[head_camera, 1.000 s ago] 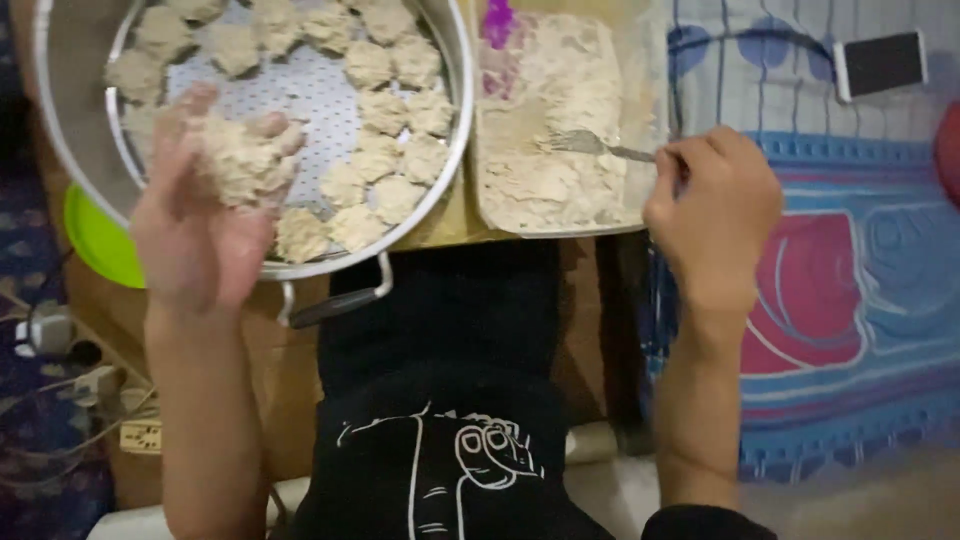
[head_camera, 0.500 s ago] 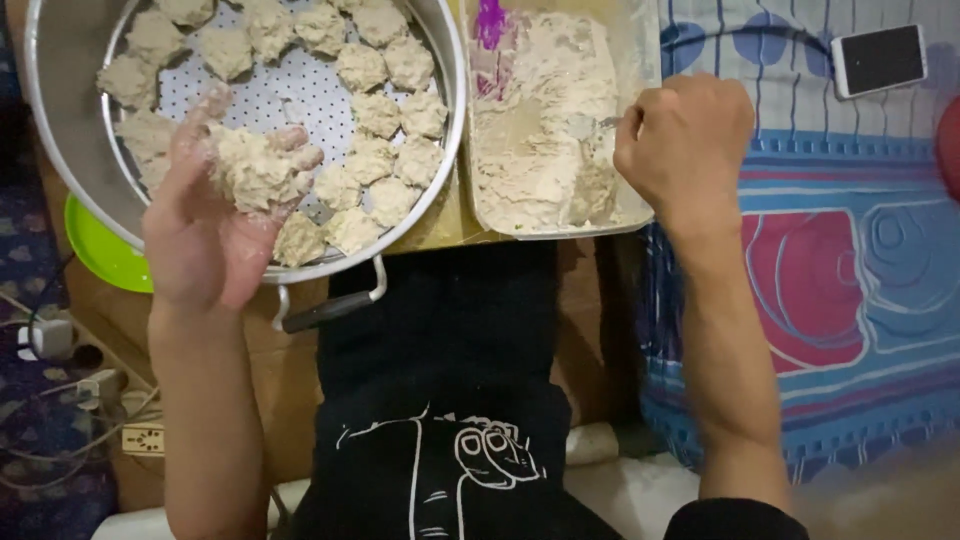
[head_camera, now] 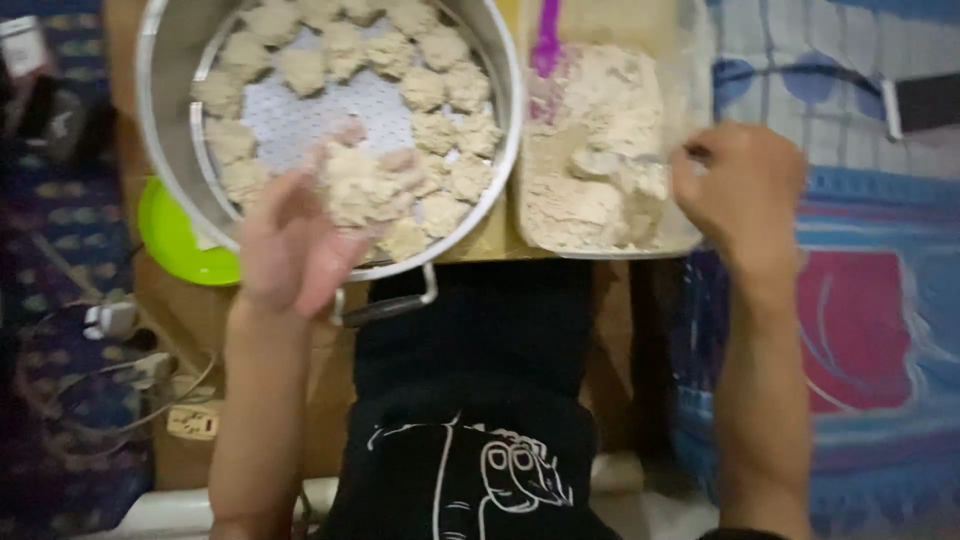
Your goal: Preparing dumplings by scooping dough with a fork and placing it into a steamer basket.
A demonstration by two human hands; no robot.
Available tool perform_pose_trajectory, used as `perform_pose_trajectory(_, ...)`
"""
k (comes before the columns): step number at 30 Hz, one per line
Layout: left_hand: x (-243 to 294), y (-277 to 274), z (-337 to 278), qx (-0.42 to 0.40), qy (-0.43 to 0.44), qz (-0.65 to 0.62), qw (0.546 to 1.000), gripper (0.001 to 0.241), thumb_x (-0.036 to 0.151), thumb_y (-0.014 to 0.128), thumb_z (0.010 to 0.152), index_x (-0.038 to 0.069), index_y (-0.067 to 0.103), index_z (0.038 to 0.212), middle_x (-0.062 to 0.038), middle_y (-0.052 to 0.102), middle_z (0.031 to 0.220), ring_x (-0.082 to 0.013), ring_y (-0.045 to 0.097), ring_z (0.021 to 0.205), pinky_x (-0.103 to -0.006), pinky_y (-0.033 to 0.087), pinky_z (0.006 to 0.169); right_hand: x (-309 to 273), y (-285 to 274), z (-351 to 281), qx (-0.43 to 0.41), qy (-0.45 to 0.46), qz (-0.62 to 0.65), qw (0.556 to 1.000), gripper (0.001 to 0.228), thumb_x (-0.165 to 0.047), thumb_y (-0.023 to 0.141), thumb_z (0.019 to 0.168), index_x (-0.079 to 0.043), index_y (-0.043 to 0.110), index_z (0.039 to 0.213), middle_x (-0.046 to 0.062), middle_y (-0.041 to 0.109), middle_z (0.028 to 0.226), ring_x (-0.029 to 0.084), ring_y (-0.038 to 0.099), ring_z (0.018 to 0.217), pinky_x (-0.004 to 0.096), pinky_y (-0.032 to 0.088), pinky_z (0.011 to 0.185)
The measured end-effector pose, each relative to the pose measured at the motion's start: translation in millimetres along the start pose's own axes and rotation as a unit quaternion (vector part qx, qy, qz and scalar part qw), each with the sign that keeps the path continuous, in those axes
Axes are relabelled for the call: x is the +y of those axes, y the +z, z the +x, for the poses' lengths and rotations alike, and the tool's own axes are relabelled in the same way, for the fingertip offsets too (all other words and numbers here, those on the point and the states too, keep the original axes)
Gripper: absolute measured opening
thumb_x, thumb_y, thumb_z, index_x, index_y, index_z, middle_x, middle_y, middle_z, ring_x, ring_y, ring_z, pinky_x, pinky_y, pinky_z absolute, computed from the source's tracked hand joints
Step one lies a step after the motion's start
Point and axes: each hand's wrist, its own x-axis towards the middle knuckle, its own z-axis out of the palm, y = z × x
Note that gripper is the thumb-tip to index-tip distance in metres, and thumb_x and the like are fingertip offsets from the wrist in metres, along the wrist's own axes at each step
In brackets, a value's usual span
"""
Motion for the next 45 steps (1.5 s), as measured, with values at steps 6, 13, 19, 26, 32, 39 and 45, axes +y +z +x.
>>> perform_pose_trajectory(6, -5, 15, -7, -0.056, -0.013, -0.031, 0.998, 0.049, 0.030, 0.045, 0.105, 0.000, 0.051, 0.143, -0.021, 0.058, 0.145, -0.0363, 0.054, 0.138, -0.0525, 0.046, 0.119, 2, -20, -49, 0.113, 0.000, 0.069, 0.991, 0.015, -0.021, 0.080, 0.113, -0.009, 0.083, 0.105, 0.007, 0.076, 0.096, 0.027, 0.071, 0.087, 0.041, 0.048, 0.076)
perform_pose_trajectory(13, -13, 34, -15, -0.039, -0.060, -0.154, 0.985, 0.061, 0.026, 0.031, 0.105, -0.011, 0.032, 0.153, -0.030, 0.043, 0.154, -0.0427, 0.045, 0.142, -0.0523, 0.039, 0.119, -96, -24, -76, 0.278, -0.046, 0.310, 0.908, 0.002, 0.005, 0.071, 0.111, 0.005, 0.069, 0.111, 0.013, 0.058, 0.090, 0.023, 0.047, 0.076, 0.033, 0.037, 0.066)
perform_pose_trajectory(19, -13, 46, -18, 0.034, -0.067, -0.152, 0.986, 0.058, 0.026, 0.037, 0.104, -0.011, 0.042, 0.148, -0.030, 0.052, 0.146, -0.0401, 0.052, 0.135, -0.0494, 0.043, 0.115, -143, -15, -78, 0.331, -0.065, 0.360, 0.870, 0.024, 0.015, 0.077, 0.099, 0.000, 0.076, 0.117, 0.014, 0.056, 0.091, 0.023, 0.052, 0.072, 0.032, 0.044, 0.063)
perform_pose_trajectory(26, -14, 61, -10, 0.165, -0.074, -0.168, 0.969, 0.054, 0.018, 0.047, 0.099, -0.010, 0.047, 0.145, -0.028, 0.058, 0.140, -0.0357, 0.058, 0.128, -0.0456, 0.048, 0.110, -147, -3, -80, 0.323, -0.123, 0.343, 0.873, 0.027, 0.017, 0.067, 0.100, 0.000, 0.076, 0.119, 0.014, 0.056, 0.090, 0.025, 0.053, 0.075, 0.034, 0.044, 0.065)
perform_pose_trajectory(32, -37, 40, -3, 0.158, -0.017, -0.145, 0.977, 0.046, 0.005, 0.052, 0.101, -0.010, 0.045, 0.143, -0.031, 0.055, 0.142, -0.0416, 0.058, 0.129, -0.0517, 0.051, 0.108, -146, -2, -77, 0.407, -0.125, 0.287, 0.858, 0.030, 0.015, 0.066, 0.093, -0.005, 0.087, 0.102, 0.010, 0.056, 0.081, 0.023, 0.048, 0.063, 0.038, 0.047, 0.062)
perform_pose_trajectory(39, -28, 24, 1, 0.167, 0.048, -0.117, 0.978, 0.042, 0.010, 0.049, 0.104, -0.005, 0.045, 0.143, -0.029, 0.055, 0.142, -0.0389, 0.058, 0.131, -0.0497, 0.050, 0.112, -136, -10, -77, 0.456, -0.078, 0.299, 0.835, 0.024, 0.015, 0.068, 0.093, 0.004, 0.086, 0.105, 0.014, 0.056, 0.079, 0.025, 0.045, 0.062, 0.038, 0.048, 0.060)
perform_pose_trajectory(45, -15, 48, -9, 0.107, 0.041, -0.168, 0.979, 0.050, 0.017, 0.037, 0.102, -0.011, 0.048, 0.143, -0.031, 0.059, 0.139, -0.0433, 0.056, 0.134, -0.0525, 0.046, 0.115, -155, -16, -79, 0.271, -0.132, 0.318, 0.899, 0.038, 0.018, 0.061, 0.102, -0.005, 0.073, 0.129, 0.014, 0.053, 0.096, 0.026, 0.053, 0.078, 0.033, 0.045, 0.067)
